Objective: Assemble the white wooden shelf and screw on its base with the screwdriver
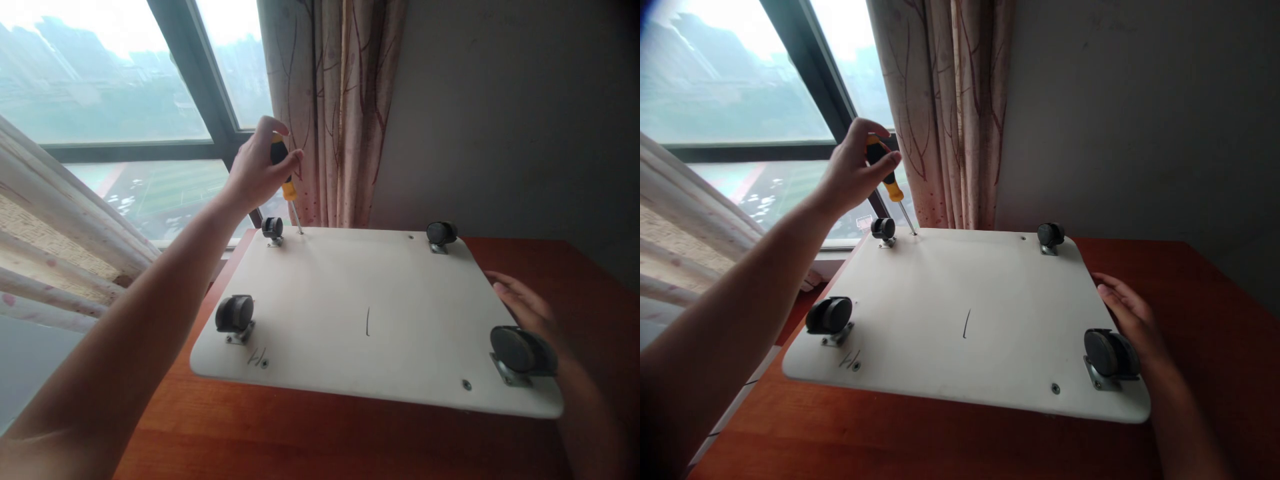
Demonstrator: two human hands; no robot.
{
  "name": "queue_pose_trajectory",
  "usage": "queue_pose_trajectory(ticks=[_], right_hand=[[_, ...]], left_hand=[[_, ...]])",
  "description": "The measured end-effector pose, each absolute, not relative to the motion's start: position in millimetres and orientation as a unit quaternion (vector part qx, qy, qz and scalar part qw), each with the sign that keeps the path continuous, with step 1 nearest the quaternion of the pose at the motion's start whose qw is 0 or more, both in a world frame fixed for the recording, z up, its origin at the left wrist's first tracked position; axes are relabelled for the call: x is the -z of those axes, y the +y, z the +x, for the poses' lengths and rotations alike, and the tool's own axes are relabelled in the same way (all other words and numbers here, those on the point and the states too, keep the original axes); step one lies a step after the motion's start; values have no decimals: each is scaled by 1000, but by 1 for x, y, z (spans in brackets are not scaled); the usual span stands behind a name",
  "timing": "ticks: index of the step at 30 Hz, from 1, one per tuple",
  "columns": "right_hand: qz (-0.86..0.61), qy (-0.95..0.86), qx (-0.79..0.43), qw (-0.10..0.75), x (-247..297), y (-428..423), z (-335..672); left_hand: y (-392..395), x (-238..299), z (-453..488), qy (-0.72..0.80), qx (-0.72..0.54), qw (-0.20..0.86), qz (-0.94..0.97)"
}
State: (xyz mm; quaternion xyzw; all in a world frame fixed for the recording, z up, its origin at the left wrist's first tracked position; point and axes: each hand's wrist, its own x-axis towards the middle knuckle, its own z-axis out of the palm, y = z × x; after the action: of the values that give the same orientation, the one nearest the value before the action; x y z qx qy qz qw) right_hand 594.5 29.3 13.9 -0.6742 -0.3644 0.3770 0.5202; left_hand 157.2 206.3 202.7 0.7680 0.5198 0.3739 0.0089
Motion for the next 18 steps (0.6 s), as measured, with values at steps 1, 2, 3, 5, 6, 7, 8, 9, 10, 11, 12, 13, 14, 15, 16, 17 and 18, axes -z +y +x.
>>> queue_pose_trajectory(ticks=[1, 2, 3, 5, 6, 7, 8, 9, 10, 11, 12, 13, 14, 15, 16, 17, 18], right_hand=[[-672, -366, -374, 523, -14, 29, 594], [-671, -368, -372, 525, -14, 29, 595], [-670, -370, -370, 526, -13, 29, 595], [-673, -373, -367, 523, -13, 29, 596], [-675, -374, -367, 519, -12, 29, 597], [-677, -376, -368, 516, -12, 29, 597], [-677, -377, -368, 514, -12, 29, 597], [-677, -377, -369, 514, -12, 29, 598], [-675, -377, -370, 515, -13, 28, 597], [-674, -377, -371, 517, -13, 28, 597], [-673, -375, -371, 519, -14, 28, 596], [-672, -374, -371, 520, -15, 28, 595], [-673, -373, -372, 520, -16, 28, 593], [-673, -371, -372, 521, -17, 28, 593], [-673, -370, -372, 521, -17, 28, 592], [-673, -369, -372, 522, -17, 28, 592], [-671, -369, -374, 523, -17, 28, 592]], left_hand=[[205, -203, 158, 540, -356, -38, 761], [203, -204, 158, 557, -339, -77, 754], [202, -205, 158, 569, -326, -100, 748], [202, -209, 158, 578, -318, -101, 745], [203, -210, 158, 572, -322, -82, 750], [203, -211, 157, 560, -329, -53, 759], [204, -212, 157, 544, -335, -23, 769], [203, -212, 157, 530, -335, 0, 779], [202, -213, 158, 523, -329, 8, 786], [201, -213, 158, 526, -318, -3, 788], [199, -214, 159, 539, -305, -30, 784], [197, -215, 159, 555, -294, -64, 776], [196, -216, 159, 567, -285, -94, 767], [195, -217, 159, 574, -285, -112, 759], [195, -218, 159, 574, -291, -115, 757], [196, -219, 159, 563, -302, -99, 763], [197, -219, 158, 544, -317, -64, 774]])
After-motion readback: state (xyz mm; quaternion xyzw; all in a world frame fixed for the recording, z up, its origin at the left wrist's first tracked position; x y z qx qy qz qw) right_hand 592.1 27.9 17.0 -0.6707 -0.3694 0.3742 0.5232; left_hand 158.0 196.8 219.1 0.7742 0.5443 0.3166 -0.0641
